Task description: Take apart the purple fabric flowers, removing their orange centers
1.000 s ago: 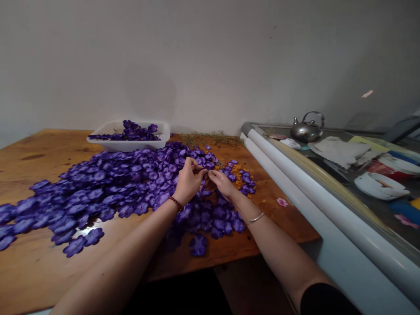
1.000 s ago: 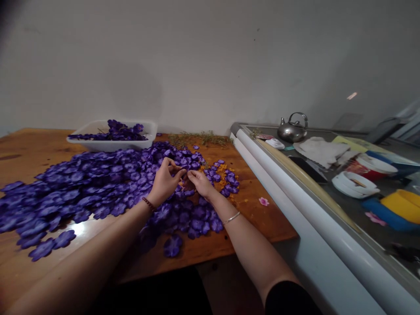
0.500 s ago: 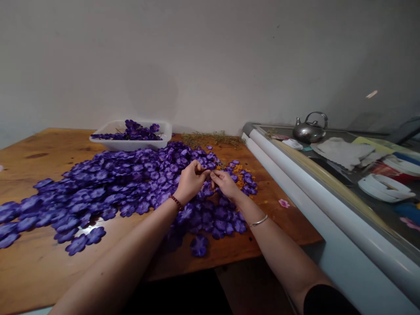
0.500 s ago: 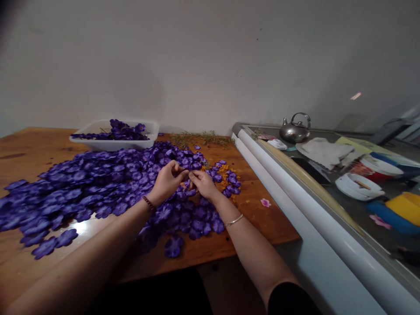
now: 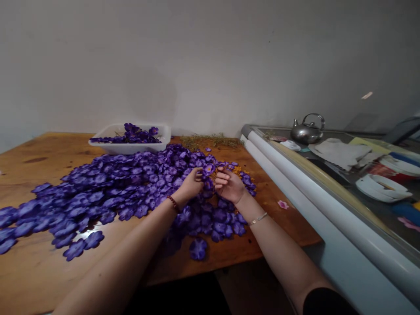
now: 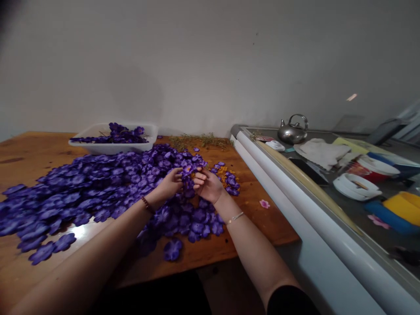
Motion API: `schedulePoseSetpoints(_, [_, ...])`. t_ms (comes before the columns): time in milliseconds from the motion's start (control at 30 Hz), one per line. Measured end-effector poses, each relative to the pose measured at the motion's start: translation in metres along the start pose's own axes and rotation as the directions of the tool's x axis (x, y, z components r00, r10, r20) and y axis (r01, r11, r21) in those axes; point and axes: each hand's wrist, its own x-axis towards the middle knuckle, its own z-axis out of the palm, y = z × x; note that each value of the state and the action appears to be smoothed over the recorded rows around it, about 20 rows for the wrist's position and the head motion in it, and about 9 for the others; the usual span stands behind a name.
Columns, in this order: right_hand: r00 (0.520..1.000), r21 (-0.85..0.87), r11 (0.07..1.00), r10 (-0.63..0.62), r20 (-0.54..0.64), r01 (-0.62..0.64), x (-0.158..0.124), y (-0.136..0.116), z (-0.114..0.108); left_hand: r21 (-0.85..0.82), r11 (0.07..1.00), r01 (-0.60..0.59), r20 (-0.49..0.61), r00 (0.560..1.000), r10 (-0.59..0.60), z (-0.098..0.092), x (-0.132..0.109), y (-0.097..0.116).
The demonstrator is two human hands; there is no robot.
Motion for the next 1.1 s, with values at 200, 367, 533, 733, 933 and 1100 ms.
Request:
schedulePoseSetpoints(200, [0.997, 0.038, 0.999, -0.015, -0.080, 0.018, 0.001, -0.001, -0.001, -0.096, 0.995, -0.038, 0.147, 0.988, 0.051, 0.005, -0.008, 0.006])
schedulePoseSetpoints(367, [0.994, 0.012, 1.000, 0.016, -0.111, -0.015, 0.002, 0.001, 0.003, -0.118, 0.993, -0.020, 0.046, 0.999, 0.026, 0.005, -0.006, 0.008])
schedulePoseSetpoints(533, [0.993, -0.105, 0.994, 0.015, -0.119, -0.028, 0.003, 0.001, 0.009, -0.206, 0.978, 0.040, -0.025, 0.999, -0.046, 0.005, -0.009, 0.014])
schedulePoseSetpoints(733, [0.894, -0.477, 0.863, -0.334, -0.298, 0.164, 0.013, 0.011, 0.004, -0.212, 0.974, 0.081, -0.067, 0.993, -0.097, 0.003, -0.008, 0.013])
schedulePoseSetpoints(933, [0.827, -0.821, 0.500, -0.558, -0.062, 0.276, 0.017, 0.021, -0.005, -0.158, 0.986, 0.051, -0.093, 0.994, -0.066, 0.003, -0.008, 0.011])
schedulePoseSetpoints(1100, [0.830, -0.856, 0.445, -0.557, -0.034, 0.263, 0.019, 0.020, -0.010, -0.152, 0.986, 0.068, -0.065, 0.995, -0.079, 0.005, -0.010, 0.013])
